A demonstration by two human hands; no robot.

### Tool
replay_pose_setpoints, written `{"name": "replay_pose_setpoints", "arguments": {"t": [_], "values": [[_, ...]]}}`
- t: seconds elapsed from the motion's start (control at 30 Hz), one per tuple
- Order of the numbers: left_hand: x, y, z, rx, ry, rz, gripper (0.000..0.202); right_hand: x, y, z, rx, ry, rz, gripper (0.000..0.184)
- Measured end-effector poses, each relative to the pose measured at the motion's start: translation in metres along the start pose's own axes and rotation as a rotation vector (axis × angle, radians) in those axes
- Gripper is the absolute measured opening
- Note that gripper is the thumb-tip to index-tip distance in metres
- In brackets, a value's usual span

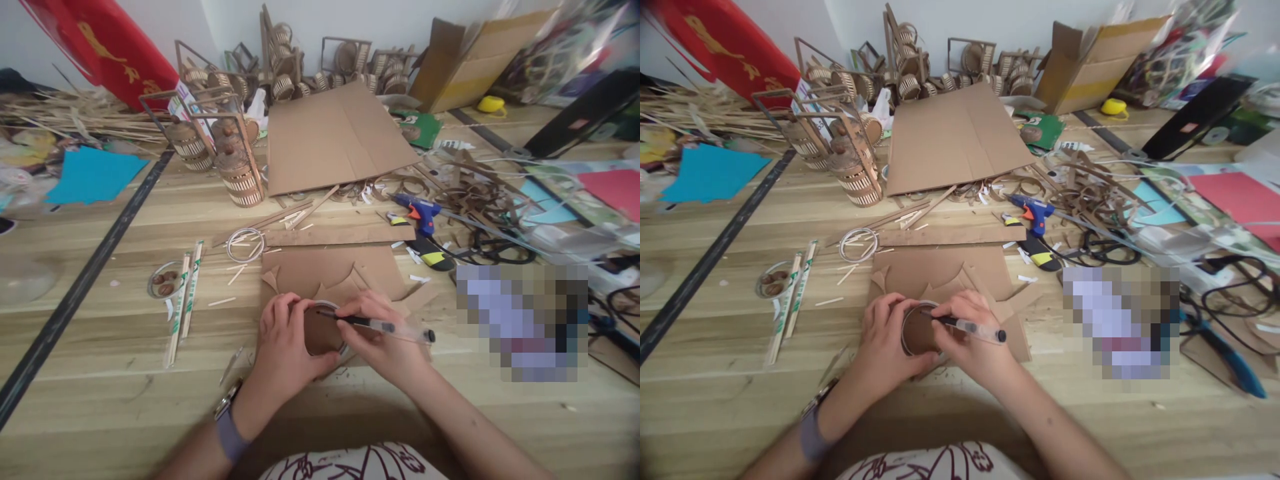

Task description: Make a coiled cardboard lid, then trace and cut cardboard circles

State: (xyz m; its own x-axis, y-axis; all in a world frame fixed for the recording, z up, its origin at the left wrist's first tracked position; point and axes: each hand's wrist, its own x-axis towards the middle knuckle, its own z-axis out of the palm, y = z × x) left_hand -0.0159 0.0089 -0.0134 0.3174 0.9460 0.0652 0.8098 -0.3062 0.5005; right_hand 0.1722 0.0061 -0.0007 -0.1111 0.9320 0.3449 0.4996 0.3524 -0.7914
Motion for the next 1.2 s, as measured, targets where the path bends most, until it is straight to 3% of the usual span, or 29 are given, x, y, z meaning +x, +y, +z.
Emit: {"name": "replay_pose_setpoints", "arguments": {"t": [0.17, 0.33, 0.53, 0.7, 0.97, 1.2], "values": [[0.0, -0.001, 0.001, -0.008, 0.039, 0.033, 0.067, -0.001, -0.005, 0.014, 0.099, -0.096, 0.016, 0.009], [0.0, -0.001, 0.0, -0.002, 0.026, 0.037, 0.069, 0.004, -0.002, 0.02, 0.076, -0.107, 0.009, 0.011], [0.001, 0.001, -0.002, 0.023, -0.031, -0.009, 0.07, 0.006, 0.007, 0.006, -0.011, -0.035, 0.011, 0.009], [0.001, 0.001, -0.003, 0.014, -0.042, -0.012, 0.069, 0.001, -0.001, -0.007, -0.032, 0.016, 0.033, 0.007], [-0.008, 0.0, 0.002, 0.041, 0.077, 0.047, 0.066, -0.009, -0.009, 0.023, 0.127, 0.014, 0.123, 0.008], [-0.011, 0.0, 0.0, 0.019, 0.031, -0.011, 0.068, -0.011, -0.006, 0.028, 0.163, -0.009, 0.131, 0.01]]}}
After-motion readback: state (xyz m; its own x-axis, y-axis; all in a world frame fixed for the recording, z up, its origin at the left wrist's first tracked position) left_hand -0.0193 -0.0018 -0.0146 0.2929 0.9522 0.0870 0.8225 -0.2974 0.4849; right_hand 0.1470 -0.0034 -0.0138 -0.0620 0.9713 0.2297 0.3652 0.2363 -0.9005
